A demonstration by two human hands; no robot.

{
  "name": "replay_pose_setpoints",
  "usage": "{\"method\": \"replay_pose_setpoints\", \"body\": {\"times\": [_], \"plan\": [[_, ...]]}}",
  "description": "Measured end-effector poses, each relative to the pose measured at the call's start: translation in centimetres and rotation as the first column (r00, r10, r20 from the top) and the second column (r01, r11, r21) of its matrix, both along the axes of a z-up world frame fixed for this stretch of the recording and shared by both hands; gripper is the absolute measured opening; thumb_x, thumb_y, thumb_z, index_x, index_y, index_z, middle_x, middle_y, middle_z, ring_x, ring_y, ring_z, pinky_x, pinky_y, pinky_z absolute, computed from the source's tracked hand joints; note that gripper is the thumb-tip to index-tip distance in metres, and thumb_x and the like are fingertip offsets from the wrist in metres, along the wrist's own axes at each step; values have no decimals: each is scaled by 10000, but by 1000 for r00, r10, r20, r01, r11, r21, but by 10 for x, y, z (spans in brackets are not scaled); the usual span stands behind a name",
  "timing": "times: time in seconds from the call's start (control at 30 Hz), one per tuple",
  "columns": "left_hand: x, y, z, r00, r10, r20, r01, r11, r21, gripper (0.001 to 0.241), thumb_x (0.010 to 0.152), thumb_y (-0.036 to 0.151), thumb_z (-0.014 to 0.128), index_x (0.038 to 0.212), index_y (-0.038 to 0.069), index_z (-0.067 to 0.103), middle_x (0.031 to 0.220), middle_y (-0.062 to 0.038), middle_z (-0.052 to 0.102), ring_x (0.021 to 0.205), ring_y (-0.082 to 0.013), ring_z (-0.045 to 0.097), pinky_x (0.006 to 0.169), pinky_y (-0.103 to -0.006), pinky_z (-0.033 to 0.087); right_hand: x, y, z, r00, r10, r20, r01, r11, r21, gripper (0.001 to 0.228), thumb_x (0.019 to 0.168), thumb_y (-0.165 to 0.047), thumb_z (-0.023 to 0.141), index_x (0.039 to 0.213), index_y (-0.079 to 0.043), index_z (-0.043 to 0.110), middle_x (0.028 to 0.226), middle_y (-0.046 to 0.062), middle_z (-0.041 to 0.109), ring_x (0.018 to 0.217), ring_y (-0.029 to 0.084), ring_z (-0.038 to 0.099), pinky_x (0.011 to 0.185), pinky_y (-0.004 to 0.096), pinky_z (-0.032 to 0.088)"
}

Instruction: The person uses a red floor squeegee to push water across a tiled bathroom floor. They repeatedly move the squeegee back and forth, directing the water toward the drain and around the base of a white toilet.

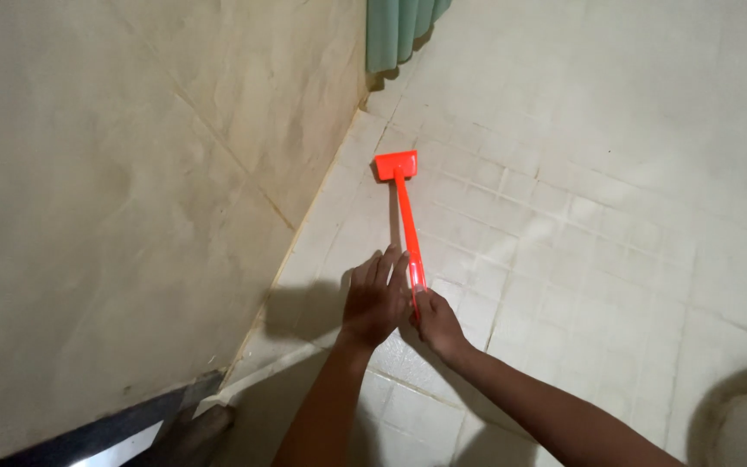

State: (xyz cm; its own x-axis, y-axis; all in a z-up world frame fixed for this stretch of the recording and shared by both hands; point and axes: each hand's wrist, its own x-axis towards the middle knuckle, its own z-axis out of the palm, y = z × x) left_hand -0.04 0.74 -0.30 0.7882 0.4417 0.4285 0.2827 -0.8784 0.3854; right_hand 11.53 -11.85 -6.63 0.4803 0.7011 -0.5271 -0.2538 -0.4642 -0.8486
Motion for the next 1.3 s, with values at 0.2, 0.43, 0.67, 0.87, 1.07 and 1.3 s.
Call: {"method": "replay_pose_setpoints", "body": {"times": [0.2, 0.43, 0.67, 0.87, 1.07, 1.3], "plan": [[4, 0, 2, 998, -7, -62, 7, 1000, 12, 716, 770, 141, 648, 1467, 55, 506, 1475, -225, 511, 1289, -412, 532, 1044, -545, 415, 71, 64, 16, 994, -39, 106, 40, 999, -3, 533, 1063, -499, 385, 863, -49, 589, 638, 62, 567, 473, 173, 483, 433, 347, 395], [-1, -5, -3, 993, -5, -114, 9, 1000, 30, 700, 821, 110, 623, 1502, 47, 476, 1503, -223, 514, 1323, -389, 538, 1032, -534, 419, 56, 40, -6, 994, -10, 110, 5, 999, 44, 564, 1085, -521, 396, 839, -46, 576, 618, 52, 543, 514, 169, 504, 470, 348, 423], [-8, -14, 3, 997, 34, -63, -26, 992, 127, 680, 850, 200, 670, 1492, 60, 494, 1489, -191, 532, 1310, -360, 555, 1067, -485, 433, -30, -66, -1, 993, 110, 37, -111, 994, 25, 488, 1057, -479, 396, 899, -89, 643, 703, 14, 600, 600, 120, 532, 562, 304, 464], [-8, -20, 21, 997, 19, -69, -1, 967, 256, 675, 831, 204, 679, 1470, 53, 525, 1475, -170, 539, 1265, -319, 578, 978, -459, 455, 15, -35, 21, 997, 68, 41, -65, 996, -58, 512, 1041, -535, 411, 833, -94, 565, 629, 34, 523, 492, 148, 472, 462, 324, 411], [-3, -31, 36, 975, -29, -220, 91, 958, 273, 747, 774, 178, 653, 1492, 66, 476, 1504, -168, 512, 1239, -259, 567, 862, -427, 460, 55, -33, 45, 993, 88, 77, -82, 993, -87, 556, 1040, -580, 434, 843, -78, 569, 648, 45, 540, 494, 141, 459, 453, 316, 399], [5, -49, 34, 919, -51, -392, 166, 950, 264, 763, 771, 145, 631, 1503, 96, 423, 1499, -122, 496, 1203, -239, 561, 905, -456, 465, 2, -114, 41, 983, 174, 54, -155, 956, -251, 580, 1013, -622, 376, 925, -111, 636, 669, 33, 594, 516, 133, 518, 464, 301, 450]]}}
